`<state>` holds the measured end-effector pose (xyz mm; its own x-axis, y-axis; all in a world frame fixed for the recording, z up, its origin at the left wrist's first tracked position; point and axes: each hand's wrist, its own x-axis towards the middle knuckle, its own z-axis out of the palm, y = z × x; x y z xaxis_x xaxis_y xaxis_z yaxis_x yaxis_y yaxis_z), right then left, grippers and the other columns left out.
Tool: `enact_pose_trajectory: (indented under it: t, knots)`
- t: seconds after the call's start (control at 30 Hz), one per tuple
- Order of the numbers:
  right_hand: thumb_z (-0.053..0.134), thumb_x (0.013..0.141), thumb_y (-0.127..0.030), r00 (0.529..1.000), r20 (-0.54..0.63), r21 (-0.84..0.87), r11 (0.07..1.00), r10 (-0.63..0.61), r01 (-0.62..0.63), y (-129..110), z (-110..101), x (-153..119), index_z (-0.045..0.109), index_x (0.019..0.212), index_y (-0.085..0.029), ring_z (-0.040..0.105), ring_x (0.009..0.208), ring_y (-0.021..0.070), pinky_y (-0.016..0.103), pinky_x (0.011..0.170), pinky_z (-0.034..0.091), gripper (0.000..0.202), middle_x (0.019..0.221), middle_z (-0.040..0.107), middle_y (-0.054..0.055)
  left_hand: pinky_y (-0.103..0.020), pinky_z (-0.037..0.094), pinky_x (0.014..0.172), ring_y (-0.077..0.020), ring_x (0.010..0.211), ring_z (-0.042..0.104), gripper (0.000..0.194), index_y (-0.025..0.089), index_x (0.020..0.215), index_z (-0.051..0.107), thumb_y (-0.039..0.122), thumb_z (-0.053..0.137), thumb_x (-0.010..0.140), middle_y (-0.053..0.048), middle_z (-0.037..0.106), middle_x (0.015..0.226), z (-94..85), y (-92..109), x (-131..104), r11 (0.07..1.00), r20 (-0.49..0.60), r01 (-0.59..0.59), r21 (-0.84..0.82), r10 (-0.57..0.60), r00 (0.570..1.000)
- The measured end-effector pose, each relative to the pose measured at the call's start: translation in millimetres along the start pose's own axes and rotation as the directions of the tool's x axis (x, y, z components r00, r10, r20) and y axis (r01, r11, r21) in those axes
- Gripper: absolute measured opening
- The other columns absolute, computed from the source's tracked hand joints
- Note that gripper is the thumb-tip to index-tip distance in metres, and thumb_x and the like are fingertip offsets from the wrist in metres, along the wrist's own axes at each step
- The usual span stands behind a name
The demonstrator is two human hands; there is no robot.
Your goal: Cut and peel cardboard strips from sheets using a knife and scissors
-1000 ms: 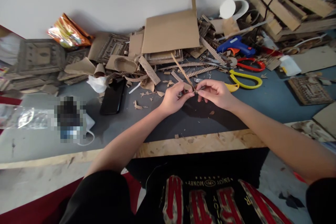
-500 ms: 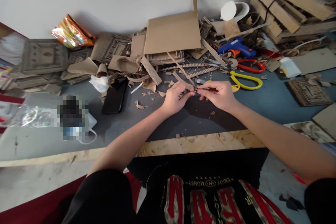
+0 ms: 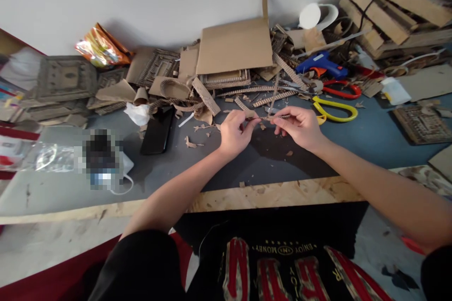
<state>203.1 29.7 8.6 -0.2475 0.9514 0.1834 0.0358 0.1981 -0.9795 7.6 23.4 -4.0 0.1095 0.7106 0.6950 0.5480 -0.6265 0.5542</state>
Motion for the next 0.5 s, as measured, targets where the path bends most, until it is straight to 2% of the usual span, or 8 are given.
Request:
enact_pose_trajectory:
  t: [0.1,0.2,0.33,0.43,0.5]
  knots:
    - [0.076,0.077,-0.038,1.0,0.012,0.034,0.999,0.007,-0.007,-1.6,-0.1,0.5,0.069,0.083,-0.016,0.059,0.048,0.0086,0.02,0.044,0.048,0.024,0.062,0.068,0.002,-0.02,0.045,0.057,-0.0112,0.072,0.057,0.019,0.017,0.082,0.066,0.034,0.063,0.091,-0.004,0.069,0.081,0.3,-1.3,0.2,0.998,0.014,0.048,-0.044,-0.048,0.999]
    - [0.077,0.076,-0.039,0.999,0.028,0.069,0.997,0.027,-0.029,-1.2,-0.4,2.8,0.068,0.082,-0.015,0.062,0.05,0.0096,0.02,0.043,0.047,0.027,0.065,0.069,0.002,-0.018,0.047,0.057,-0.0109,0.075,0.059,0.028,0.017,0.084,0.066,0.044,0.061,0.09,-0.004,0.067,0.082,1.5,-6.5,1.4,0.968,0.1,0.164,-0.191,-0.147,0.984]
    - [0.078,0.075,-0.04,0.994,0.09,0.147,0.986,0.067,-0.08,0.7,-1.1,5.5,0.07,0.085,-0.015,0.065,0.055,0.0104,0.02,0.043,0.048,0.028,0.075,0.072,0.004,-0.019,0.044,0.05,-0.0068,0.057,0.053,0.038,0.017,0.086,0.064,0.055,0.058,0.089,-0.002,0.064,0.076,5.3,-16.8,2.1,0.834,0.246,0.336,-0.438,-0.248,0.937]
    - [0.078,0.074,-0.041,0.994,0.09,0.192,0.978,0.07,-0.086,0.9,-1.3,6.1,0.07,0.088,-0.016,0.065,0.055,0.0105,0.02,0.043,0.048,0.03,0.076,0.072,0.004,-0.019,0.037,0.041,-0.0049,0.046,0.045,0.039,0.018,0.088,0.062,0.056,0.058,0.088,0.0,0.063,0.071,6.7,-22.2,0.9,0.736,0.312,0.434,-0.519,-0.31,0.898]
    - [0.078,0.073,-0.042,0.995,0.08,0.197,0.977,0.067,-0.082,1.0,-1.6,6.4,0.07,0.088,-0.016,0.065,0.055,0.0107,0.021,0.043,0.047,0.031,0.075,0.072,0.003,-0.019,0.036,0.041,-0.0051,0.047,0.046,0.038,0.018,0.091,0.063,0.056,0.06,0.087,-0.001,0.065,0.073,6.2,-23.4,0.0,0.706,0.344,0.461,-0.538,-0.315,0.885]
